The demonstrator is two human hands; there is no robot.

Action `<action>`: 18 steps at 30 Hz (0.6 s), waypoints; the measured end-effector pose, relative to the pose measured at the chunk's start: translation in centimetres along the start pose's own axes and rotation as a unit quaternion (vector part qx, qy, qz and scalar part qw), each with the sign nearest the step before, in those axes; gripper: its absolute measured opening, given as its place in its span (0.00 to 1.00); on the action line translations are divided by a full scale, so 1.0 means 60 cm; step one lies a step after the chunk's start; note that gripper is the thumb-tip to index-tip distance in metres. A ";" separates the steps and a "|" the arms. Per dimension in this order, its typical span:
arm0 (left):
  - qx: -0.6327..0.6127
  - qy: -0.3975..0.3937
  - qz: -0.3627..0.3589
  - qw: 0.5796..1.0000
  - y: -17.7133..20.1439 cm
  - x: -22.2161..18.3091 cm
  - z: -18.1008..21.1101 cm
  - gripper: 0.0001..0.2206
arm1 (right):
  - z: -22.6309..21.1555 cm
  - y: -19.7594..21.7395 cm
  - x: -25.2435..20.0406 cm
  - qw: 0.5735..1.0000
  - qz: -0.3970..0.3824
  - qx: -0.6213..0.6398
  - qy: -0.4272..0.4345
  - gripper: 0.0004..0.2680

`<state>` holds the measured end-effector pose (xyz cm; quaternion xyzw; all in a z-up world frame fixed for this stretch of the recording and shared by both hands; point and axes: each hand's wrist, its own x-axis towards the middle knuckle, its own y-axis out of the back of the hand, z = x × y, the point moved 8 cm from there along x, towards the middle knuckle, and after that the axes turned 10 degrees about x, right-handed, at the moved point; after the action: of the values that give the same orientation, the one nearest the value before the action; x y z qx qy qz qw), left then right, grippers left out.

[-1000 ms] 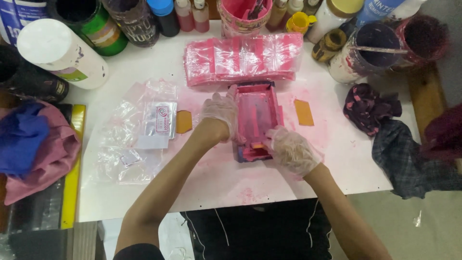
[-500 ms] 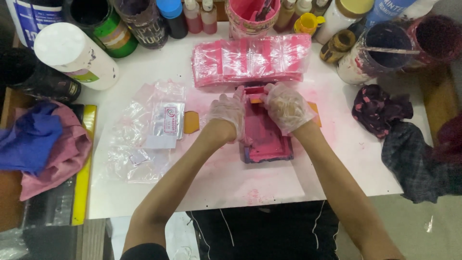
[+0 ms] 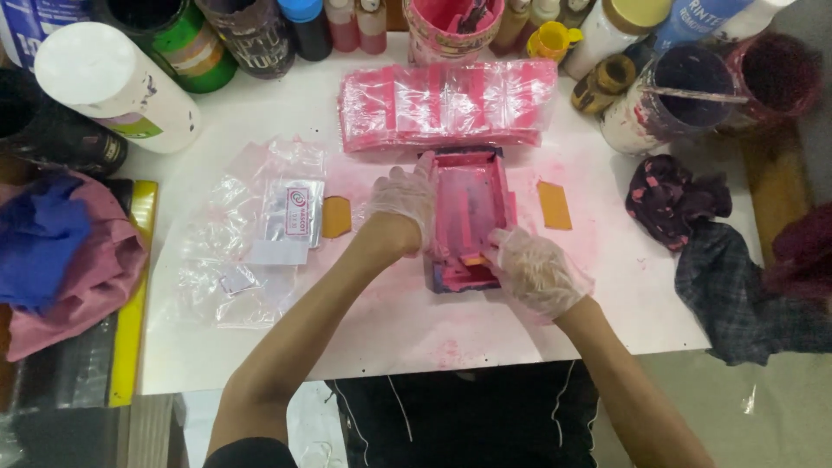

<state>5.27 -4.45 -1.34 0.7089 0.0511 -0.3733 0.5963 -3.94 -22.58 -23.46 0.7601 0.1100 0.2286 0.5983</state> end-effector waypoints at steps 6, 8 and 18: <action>0.022 0.007 0.010 1.000 -0.008 0.006 -0.002 0.58 | 0.047 -0.020 0.079 0.999 0.017 -0.018 -0.030 0.13; 0.028 0.002 0.013 1.000 -0.002 -0.009 0.000 0.58 | 0.046 -0.018 0.087 0.999 0.026 -0.021 -0.028 0.13; 0.014 -0.012 0.061 0.998 0.040 -0.050 0.005 0.31 | 0.046 0.006 0.122 0.990 0.118 -0.078 -0.001 0.09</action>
<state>4.25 -4.29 2.37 0.7148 -0.0047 -0.3450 0.6083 3.72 -21.81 -22.04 0.7192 0.0009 0.3048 0.6244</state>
